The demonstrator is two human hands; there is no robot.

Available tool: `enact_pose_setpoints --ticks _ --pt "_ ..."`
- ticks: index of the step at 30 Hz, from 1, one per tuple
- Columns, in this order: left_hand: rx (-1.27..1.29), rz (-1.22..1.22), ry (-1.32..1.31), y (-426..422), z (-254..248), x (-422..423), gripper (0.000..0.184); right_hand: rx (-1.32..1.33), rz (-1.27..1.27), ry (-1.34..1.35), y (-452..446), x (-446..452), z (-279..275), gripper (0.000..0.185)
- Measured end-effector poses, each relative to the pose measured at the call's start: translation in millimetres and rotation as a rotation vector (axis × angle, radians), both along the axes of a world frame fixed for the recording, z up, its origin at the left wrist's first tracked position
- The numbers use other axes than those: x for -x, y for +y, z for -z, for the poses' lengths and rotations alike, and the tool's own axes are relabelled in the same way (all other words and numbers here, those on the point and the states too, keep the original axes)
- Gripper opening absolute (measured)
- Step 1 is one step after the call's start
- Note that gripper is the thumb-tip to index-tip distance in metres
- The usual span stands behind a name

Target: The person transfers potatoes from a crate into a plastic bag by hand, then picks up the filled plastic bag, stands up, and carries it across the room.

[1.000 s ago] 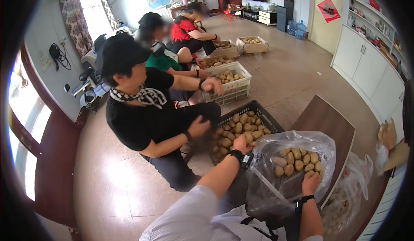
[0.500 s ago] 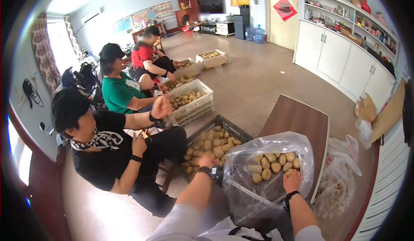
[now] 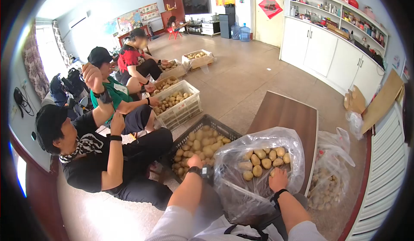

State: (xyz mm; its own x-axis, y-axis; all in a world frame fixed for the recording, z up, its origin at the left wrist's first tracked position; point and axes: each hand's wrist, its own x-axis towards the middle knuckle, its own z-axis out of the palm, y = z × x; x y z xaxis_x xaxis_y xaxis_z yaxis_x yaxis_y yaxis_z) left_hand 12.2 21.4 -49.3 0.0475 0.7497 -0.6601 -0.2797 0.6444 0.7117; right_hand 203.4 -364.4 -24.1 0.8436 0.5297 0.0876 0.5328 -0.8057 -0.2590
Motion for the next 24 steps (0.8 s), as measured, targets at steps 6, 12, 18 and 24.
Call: enact_pose_setpoints --ticks 6,12,18,24 --pt "-0.919 0.614 0.683 31 90 -6 0.024 0.035 -0.158 -0.168 8 30 4 0.058" --pt "-0.352 0.254 -0.067 -33 -25 -14 0.024 0.02 0.106 -0.072 4 26 -5 0.063" --pt "-0.276 0.344 0.086 -54 -64 -19 0.029 0.05 0.028 0.111 -4 20 -2 0.056" --pt "-0.329 0.415 0.102 -66 -74 -20 0.036 0.042 -0.08 0.134 -2 33 0 0.051"
